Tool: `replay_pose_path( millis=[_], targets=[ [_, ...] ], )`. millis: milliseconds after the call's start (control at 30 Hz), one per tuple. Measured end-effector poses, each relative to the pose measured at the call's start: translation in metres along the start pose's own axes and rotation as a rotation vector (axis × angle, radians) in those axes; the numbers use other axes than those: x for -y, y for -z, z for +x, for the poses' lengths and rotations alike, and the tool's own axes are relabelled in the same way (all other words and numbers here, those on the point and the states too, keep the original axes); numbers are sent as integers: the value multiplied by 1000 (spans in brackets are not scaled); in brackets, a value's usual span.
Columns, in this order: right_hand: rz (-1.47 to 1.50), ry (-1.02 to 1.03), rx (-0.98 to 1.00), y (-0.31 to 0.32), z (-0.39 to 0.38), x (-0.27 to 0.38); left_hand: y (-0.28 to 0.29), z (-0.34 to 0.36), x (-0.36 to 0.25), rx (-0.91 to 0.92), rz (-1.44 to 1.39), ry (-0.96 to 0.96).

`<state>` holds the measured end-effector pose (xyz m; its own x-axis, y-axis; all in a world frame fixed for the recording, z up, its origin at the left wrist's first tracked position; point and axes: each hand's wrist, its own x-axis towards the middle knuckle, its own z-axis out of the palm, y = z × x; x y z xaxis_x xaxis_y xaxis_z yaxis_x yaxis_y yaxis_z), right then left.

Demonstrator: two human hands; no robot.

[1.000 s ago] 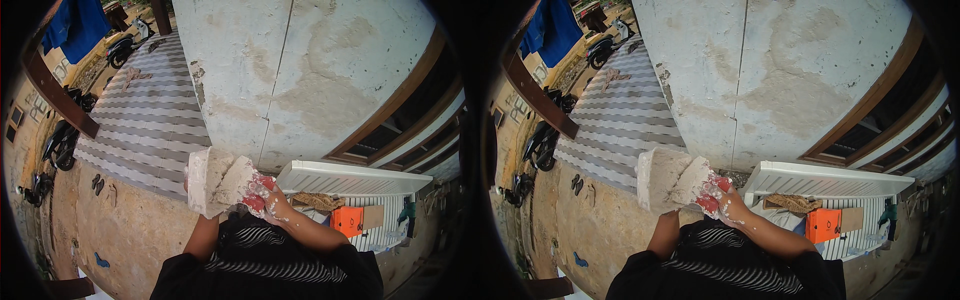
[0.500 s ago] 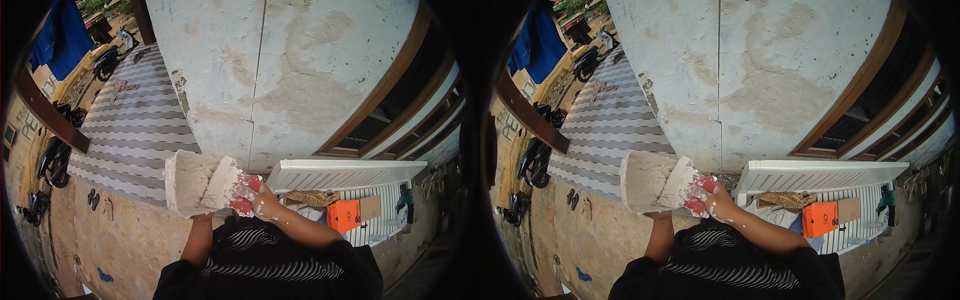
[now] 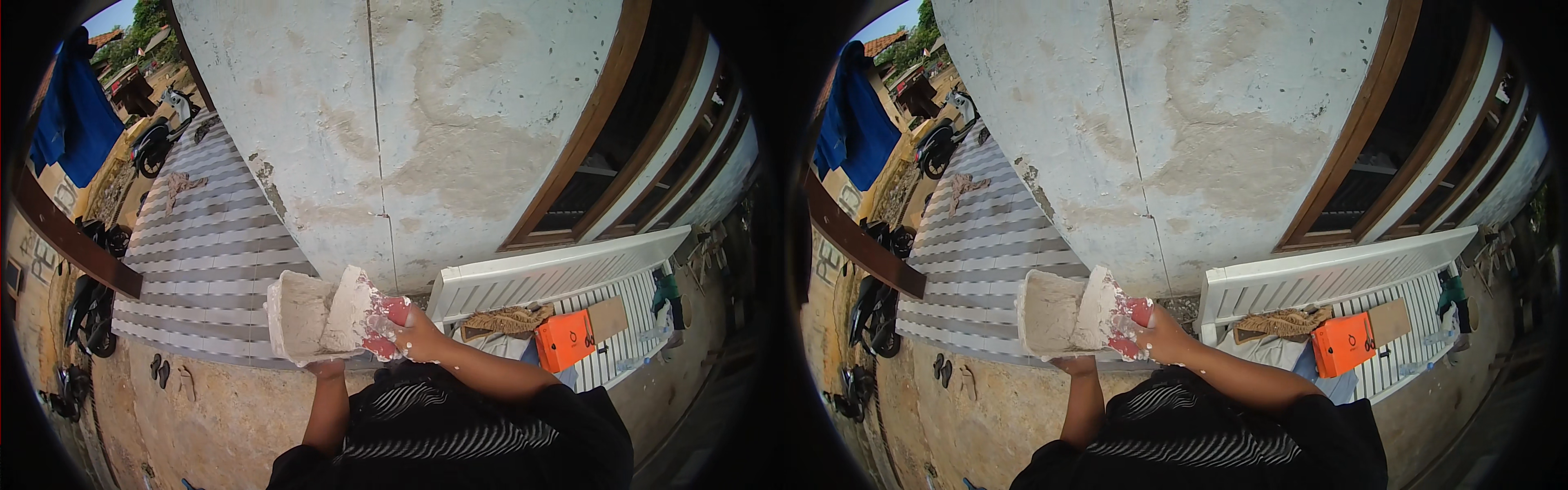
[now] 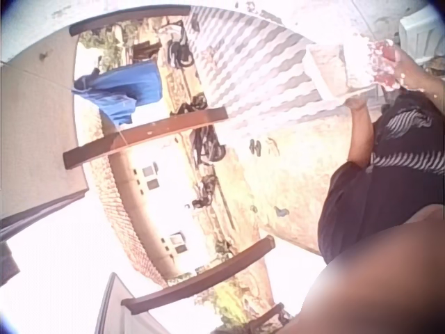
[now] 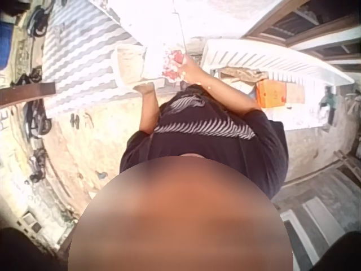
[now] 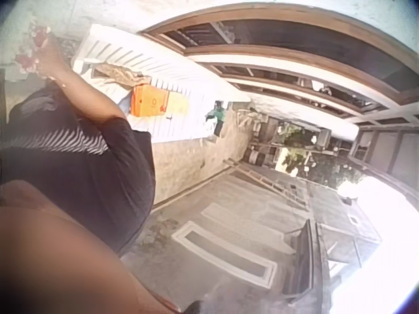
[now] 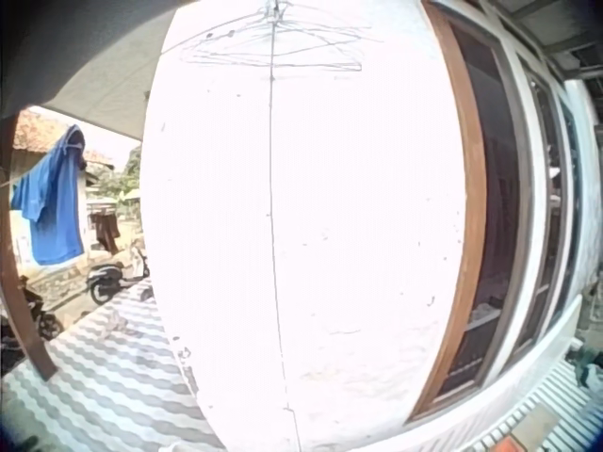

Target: Patching holes and cracks in an exterior wall using white filler material.

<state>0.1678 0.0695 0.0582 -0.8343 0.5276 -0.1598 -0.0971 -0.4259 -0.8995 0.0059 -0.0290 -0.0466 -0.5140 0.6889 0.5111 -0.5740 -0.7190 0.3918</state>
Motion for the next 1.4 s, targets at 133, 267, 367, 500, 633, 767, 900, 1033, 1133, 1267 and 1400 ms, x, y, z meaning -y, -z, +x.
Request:
replay_pose_path(
  millis=[133, 267, 367, 500, 633, 767, 900, 1033, 1133, 1267, 1400],
  targets=[
    [-398, 220, 114, -2, -6, 7, 9, 4, -1, -111, 96, -6],
    [-250, 17, 110, 0, -4, 7, 9, 1, 6, -193, 165, -11],
    [-107, 26, 42, 0, -2, -2, 0, 5, 15, -417, 104, -25],
    [177, 58, -119, -1, 1, -6, 4, 6, 13, -312, 382, -43],
    [-261, 182, -62, 7, -3, -11, 1, 12, 14, -224, 551, -151],
    [-249, 68, 43, -1, -11, 5, 32, 3, 22, -244, 354, -44],
    [-85, 51, -25, 9, -5, -8, 30, 5, 29, -169, 583, -142],
    [88, 168, -113, 8, -4, -4, 23, 4, 24, -195, 724, -237],
    [-470, 374, -32, 0, -12, 0, 15, 8, 21, -152, 730, -249],
    [-398, 299, 49, -6, -11, 6, 19, 6, 23, -267, 549, -119],
    [-92, 88, -54, 5, -3, -9, 2, 14, 25, -185, 677, -179]
  ],
)
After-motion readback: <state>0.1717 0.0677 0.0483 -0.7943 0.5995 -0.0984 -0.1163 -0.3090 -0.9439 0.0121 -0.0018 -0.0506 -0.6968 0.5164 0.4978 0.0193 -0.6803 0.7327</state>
